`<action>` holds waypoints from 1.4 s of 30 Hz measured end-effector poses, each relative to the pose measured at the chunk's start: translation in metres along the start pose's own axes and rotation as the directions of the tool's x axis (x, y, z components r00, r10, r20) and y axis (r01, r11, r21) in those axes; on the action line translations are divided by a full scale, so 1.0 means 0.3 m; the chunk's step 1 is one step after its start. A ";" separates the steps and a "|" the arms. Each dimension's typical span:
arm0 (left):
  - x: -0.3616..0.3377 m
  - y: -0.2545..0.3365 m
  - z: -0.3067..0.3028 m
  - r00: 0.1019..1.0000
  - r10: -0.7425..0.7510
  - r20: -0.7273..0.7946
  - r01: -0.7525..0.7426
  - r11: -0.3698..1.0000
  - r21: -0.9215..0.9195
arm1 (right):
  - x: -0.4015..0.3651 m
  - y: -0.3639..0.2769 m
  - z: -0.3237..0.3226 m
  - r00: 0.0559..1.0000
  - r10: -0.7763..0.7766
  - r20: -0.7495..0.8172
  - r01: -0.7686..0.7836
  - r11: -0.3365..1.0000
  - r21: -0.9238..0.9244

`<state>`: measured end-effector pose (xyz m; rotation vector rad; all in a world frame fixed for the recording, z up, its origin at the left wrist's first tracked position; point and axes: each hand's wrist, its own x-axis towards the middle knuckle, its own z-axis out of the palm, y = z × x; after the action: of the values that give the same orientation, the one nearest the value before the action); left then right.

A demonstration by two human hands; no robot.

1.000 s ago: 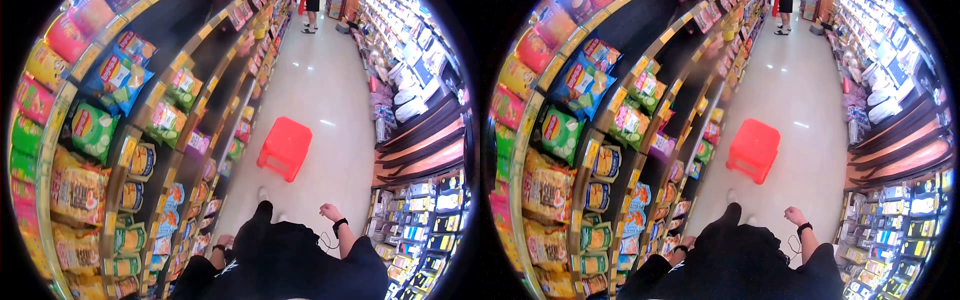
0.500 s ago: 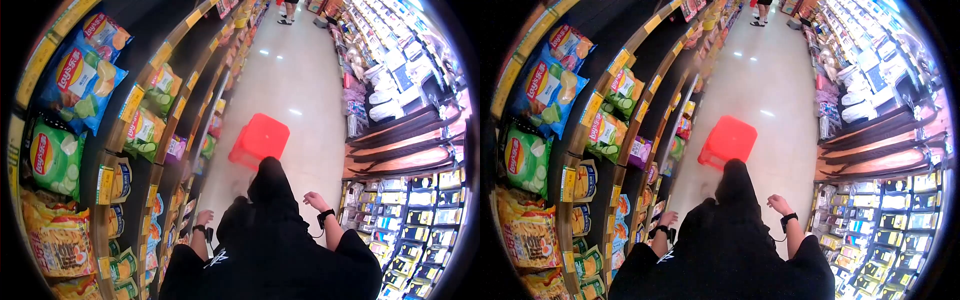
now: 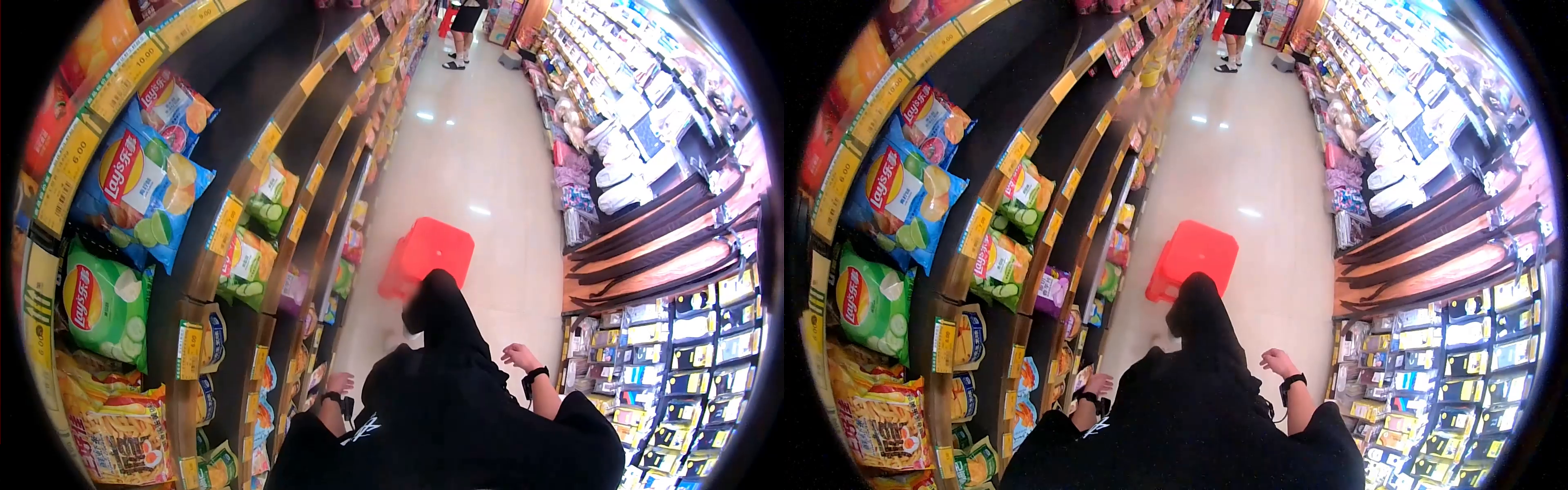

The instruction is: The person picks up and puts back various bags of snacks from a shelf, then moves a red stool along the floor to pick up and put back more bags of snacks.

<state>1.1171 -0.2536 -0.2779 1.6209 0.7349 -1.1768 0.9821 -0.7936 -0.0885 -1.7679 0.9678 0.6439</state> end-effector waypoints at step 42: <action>0.132 1.110 0.600 0.942 0.329 0.062 -0.329 0.874 0.358 | 0.564 0.063 -0.563 0.992 0.118 -0.047 -0.092 0.926 0.367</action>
<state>1.3569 -0.5413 -0.2101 1.9603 0.2245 -1.1024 1.0571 -1.0081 -0.1657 -1.4225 1.1545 0.4374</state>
